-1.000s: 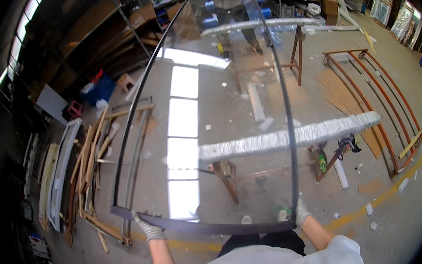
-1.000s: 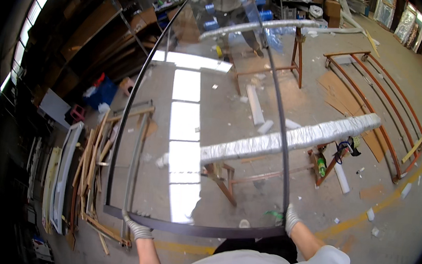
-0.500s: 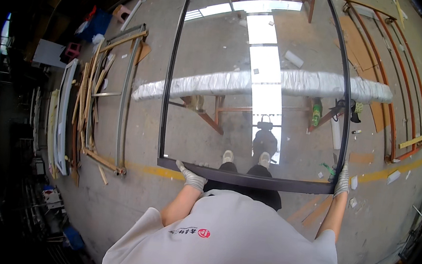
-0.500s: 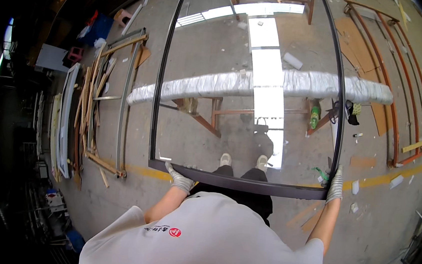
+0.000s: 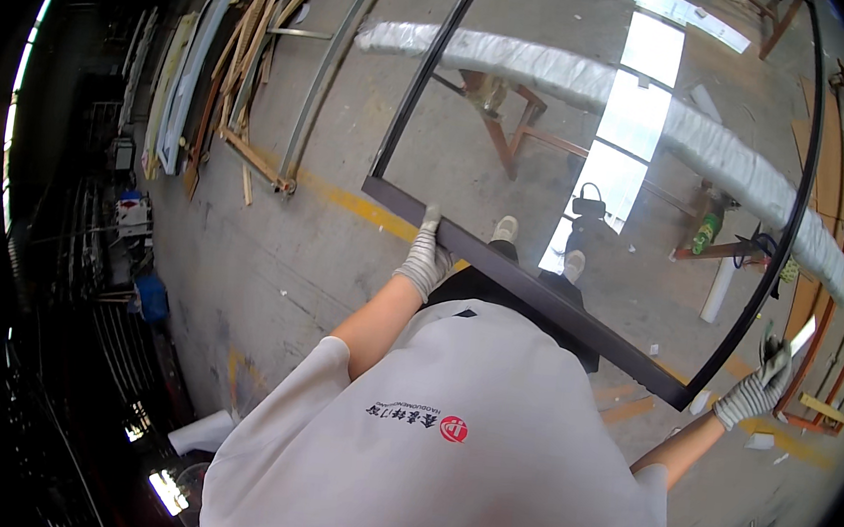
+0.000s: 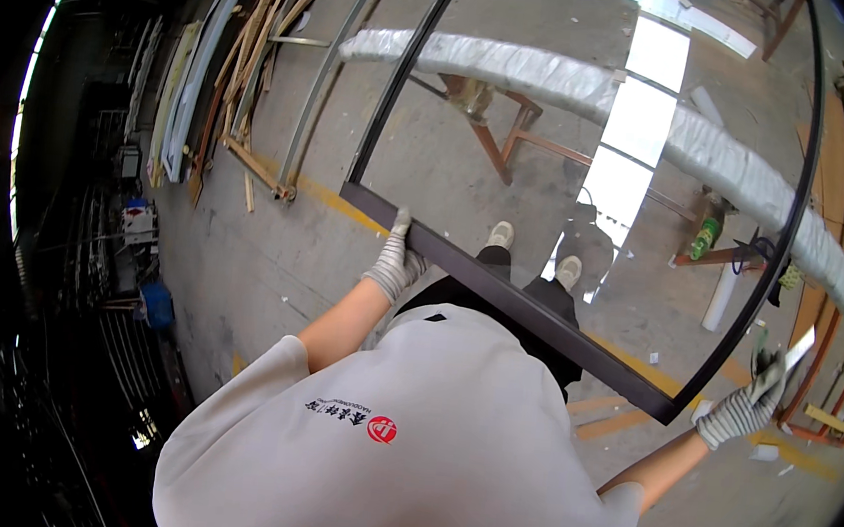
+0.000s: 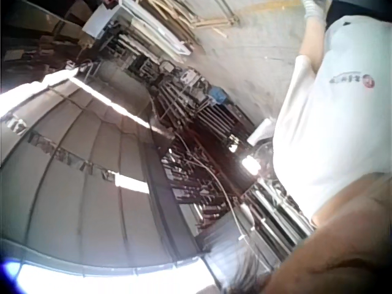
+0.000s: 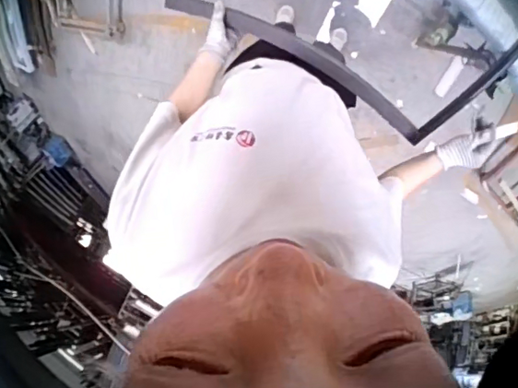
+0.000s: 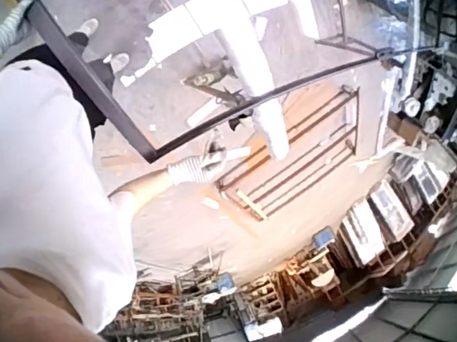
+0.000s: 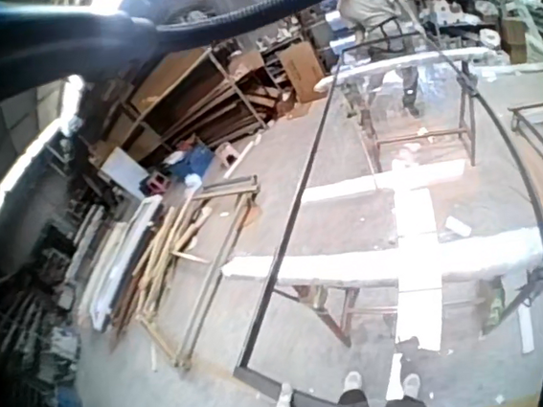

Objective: The person prepares a large glass pane by wiping it with a cloth after a co-worker sprays it, uses an air duster to clean the surface, reviews a document, and applies small circular labels along the bottom edge of the glass.

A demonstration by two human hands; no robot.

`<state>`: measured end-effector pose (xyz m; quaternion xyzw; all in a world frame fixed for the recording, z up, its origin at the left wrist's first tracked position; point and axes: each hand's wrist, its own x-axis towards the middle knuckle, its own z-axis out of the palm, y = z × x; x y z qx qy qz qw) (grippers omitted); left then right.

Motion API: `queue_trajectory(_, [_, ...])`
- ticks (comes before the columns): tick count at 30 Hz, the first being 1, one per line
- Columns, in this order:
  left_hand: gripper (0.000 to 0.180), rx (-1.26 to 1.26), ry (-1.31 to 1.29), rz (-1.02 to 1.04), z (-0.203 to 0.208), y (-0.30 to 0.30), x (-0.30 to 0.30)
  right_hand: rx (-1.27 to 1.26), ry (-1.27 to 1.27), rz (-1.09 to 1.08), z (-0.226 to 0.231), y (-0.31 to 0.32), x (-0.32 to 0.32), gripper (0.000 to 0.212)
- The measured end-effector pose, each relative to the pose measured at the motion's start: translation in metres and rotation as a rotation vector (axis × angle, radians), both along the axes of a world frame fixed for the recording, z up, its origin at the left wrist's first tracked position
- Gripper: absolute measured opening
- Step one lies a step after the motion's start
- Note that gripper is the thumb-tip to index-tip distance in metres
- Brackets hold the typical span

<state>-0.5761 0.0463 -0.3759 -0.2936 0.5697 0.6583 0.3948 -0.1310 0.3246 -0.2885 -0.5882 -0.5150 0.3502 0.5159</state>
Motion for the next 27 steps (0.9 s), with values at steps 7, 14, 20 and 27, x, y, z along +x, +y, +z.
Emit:
queue_trajectory(7, [0.048, -0.193, 0.131, -0.677, 0.037, -0.039, -0.007, -0.091, -0.149, 0.581, 0.015, -0.063, -0.202, 0.053])
queue_trajectory(14, [0.037, 0.062, 0.130, -0.448, 0.008, -0.135, -0.105, -0.459, -0.057, 1.041, -0.013, -0.172, -0.343, 0.015])
queue_trajectory(20, [0.037, -0.042, 0.135, -0.257, 0.001, -0.232, -0.201, -0.651, 0.162, 1.000, 0.007, -0.237, -0.487, 0.017])
queue_trajectory(27, [0.036, -0.117, 1.104, -0.218, 0.178, -0.256, -0.366, -0.428, -0.038, 1.033, -0.019, -0.261, -0.636, 0.014])
